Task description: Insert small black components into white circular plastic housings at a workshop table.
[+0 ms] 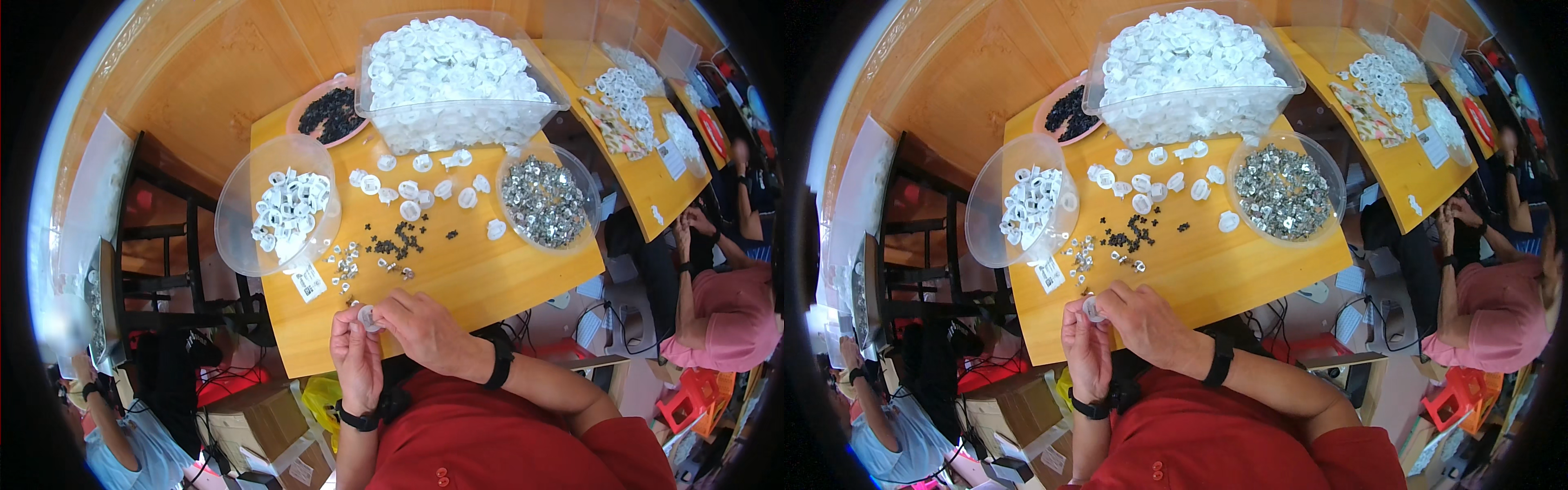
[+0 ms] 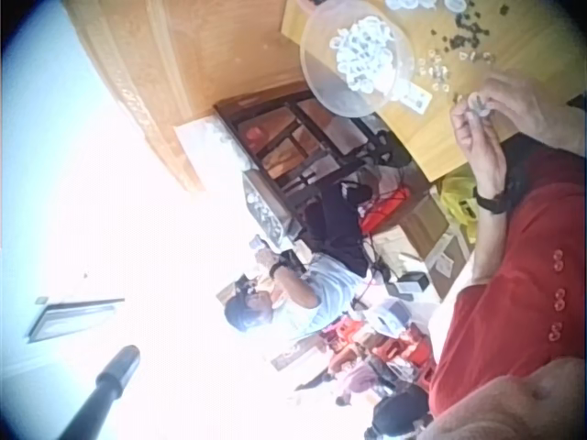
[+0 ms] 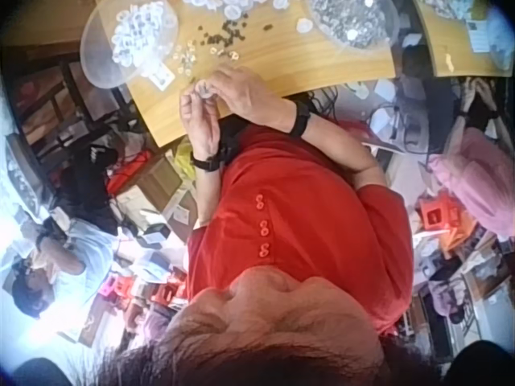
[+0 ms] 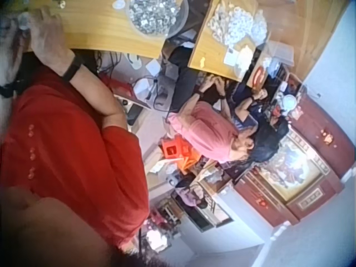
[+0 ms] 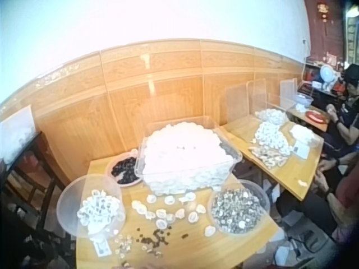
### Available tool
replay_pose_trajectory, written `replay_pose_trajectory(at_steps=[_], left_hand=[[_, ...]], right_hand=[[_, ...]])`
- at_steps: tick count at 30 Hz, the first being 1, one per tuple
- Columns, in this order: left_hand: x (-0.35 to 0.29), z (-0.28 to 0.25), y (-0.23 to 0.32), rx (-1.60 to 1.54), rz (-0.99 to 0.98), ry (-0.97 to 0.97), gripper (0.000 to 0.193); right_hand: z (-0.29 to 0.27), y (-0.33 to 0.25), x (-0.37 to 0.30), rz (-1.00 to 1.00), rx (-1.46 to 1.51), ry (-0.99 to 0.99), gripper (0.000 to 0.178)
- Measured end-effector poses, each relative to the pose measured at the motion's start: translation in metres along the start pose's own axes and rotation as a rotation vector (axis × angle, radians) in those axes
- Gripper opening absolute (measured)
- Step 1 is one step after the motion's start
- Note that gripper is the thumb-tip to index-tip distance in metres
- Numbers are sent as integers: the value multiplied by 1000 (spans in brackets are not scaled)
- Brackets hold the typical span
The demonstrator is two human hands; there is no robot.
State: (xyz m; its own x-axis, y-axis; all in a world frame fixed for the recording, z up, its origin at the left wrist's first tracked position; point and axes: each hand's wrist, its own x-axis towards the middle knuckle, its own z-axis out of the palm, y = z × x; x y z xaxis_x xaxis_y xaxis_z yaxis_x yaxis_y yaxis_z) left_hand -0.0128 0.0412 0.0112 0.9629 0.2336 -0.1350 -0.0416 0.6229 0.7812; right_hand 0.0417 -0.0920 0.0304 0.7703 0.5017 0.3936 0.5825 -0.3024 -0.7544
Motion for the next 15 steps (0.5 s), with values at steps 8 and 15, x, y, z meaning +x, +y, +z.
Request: replay_pose_trajectory(at_steps=[8, 15], left_hand=[[0, -2, -7, 29, -6, 14, 15], [5, 1, -7, 5, -54, 26, 19]], right_hand=[[-7, 2, 1, -51, -8, -52, 13], [-14, 4, 0, -59, 17, 73, 14]])
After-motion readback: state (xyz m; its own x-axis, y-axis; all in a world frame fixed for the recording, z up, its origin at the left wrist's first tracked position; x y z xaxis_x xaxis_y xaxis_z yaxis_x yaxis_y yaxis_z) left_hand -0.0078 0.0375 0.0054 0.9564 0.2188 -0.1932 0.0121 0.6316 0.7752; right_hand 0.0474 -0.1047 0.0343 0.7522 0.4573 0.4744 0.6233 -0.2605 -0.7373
